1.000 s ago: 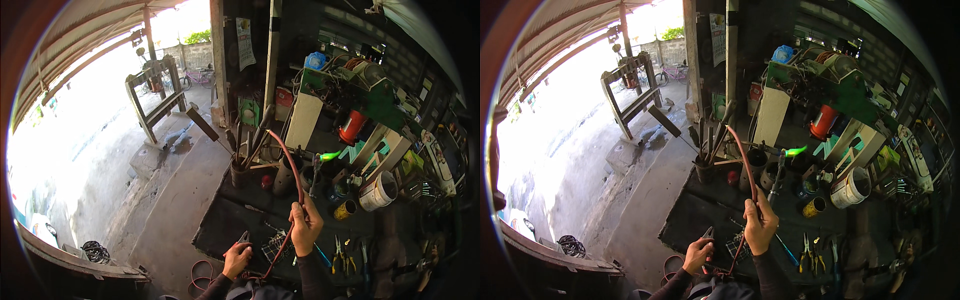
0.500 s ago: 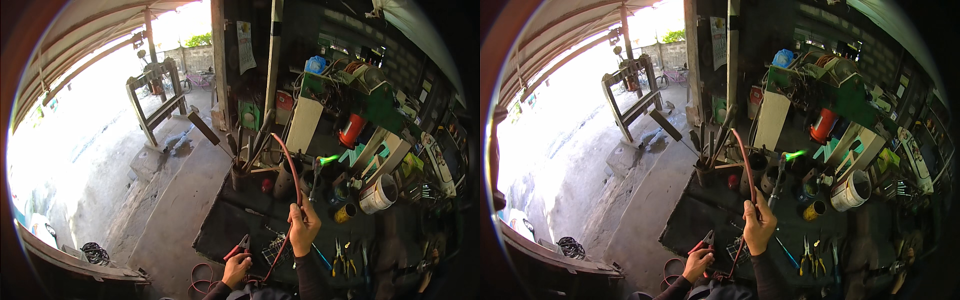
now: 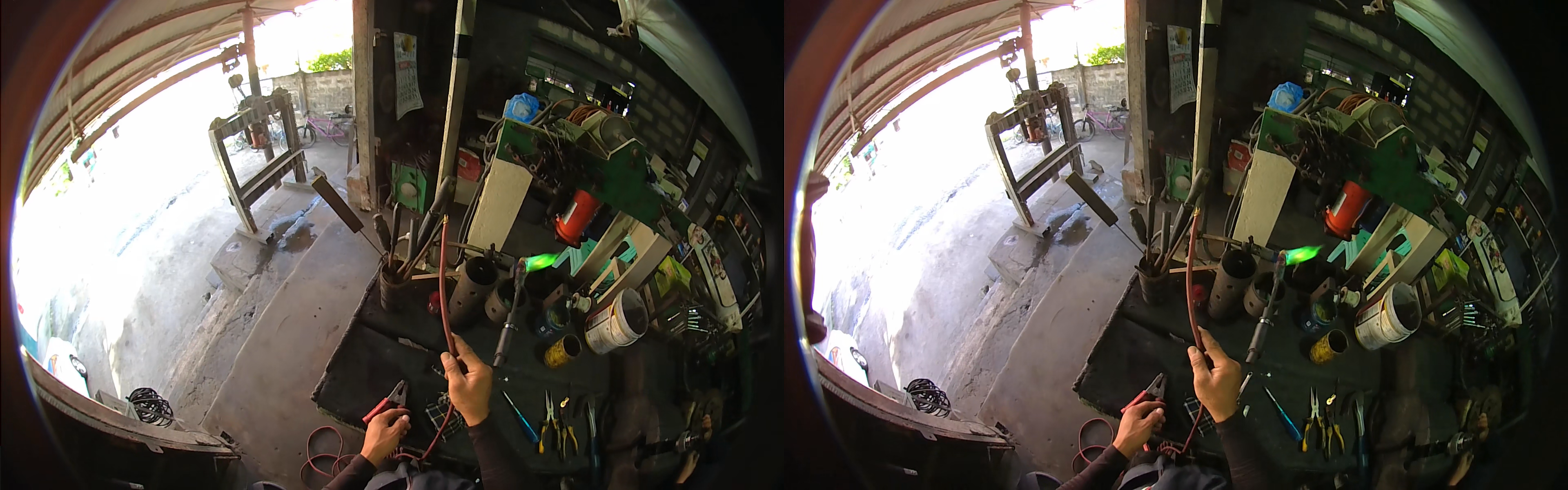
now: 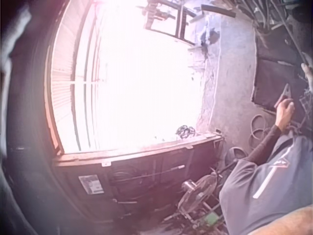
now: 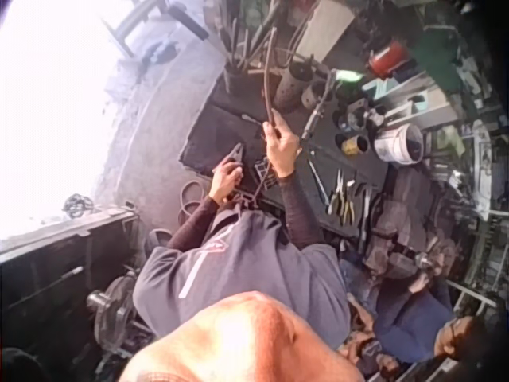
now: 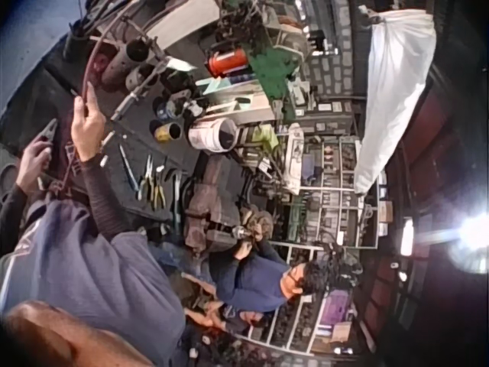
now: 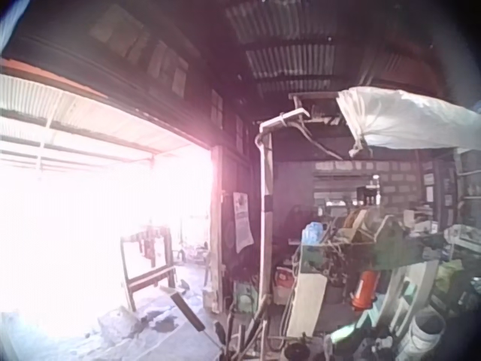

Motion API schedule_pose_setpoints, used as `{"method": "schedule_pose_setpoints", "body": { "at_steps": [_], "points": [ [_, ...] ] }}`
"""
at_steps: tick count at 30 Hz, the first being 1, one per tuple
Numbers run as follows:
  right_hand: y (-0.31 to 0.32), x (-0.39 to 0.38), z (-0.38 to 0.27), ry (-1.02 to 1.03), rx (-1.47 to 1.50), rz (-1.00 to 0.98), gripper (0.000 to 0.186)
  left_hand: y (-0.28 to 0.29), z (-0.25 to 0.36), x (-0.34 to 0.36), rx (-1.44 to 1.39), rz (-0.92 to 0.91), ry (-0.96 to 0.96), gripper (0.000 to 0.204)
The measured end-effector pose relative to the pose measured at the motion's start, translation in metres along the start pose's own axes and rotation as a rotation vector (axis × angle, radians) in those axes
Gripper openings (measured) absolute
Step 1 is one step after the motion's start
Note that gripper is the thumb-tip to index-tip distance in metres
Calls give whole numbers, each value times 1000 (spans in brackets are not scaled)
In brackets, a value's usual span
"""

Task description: The person retrieves a red cable from a wall-mounted panel, then uses pliers and a screwdriver to strip and prepare the cable end. They attach a connector and use a hammer to secure it, then wrap the end with red tape.

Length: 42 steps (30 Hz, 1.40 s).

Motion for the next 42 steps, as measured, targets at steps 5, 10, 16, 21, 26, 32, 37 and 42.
{"method": "schedule_pose_setpoints", "body": {
  "at_steps": [5, 10, 16, 21, 26, 32, 37, 42],
  "points": [
    [-14, -3, 26, -144, -45, -65, 42, 0, -2, -2, -21, -1, 25, 32],
    [-17, 0, 41, -87, -50, -26, 43, 2, 1, -5, 22, 17, 17, 31],
    [-16, 7, 36, -99, -23, -26, 45, 1, -1, -6, 24, 15, 1, 32],
    [-16, 14, 37, -63, 0, 2, 46, -2, -2, -2, 24, 2, -4, 32],
    [-13, 13, 42, -41, -40, -33, 50, -2, 4, -1, 38, 25, -10, 32],
    [-5, -22, 63, -121, 186, -86, 58, 25, -6, 25, -8, 215, -158, 24],
    [46, -104, 100, -411, 292, -150, 44, 43, -7, 43, 345, 456, -301, 33],
    [107, -201, 144, -598, 101, -201, 45, 21, 14, 33, 886, 418, -379, 75]
  ]
}}
Point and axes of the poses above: each hand's wrist, its own x-axis towards the middle knuckle, its own y-axis out of the back of the hand, z = x × y, the point moved 2 cm from there along x, towards the middle knuckle, and after that the axes turned 1 degree about -x, right-handed, at the moved point
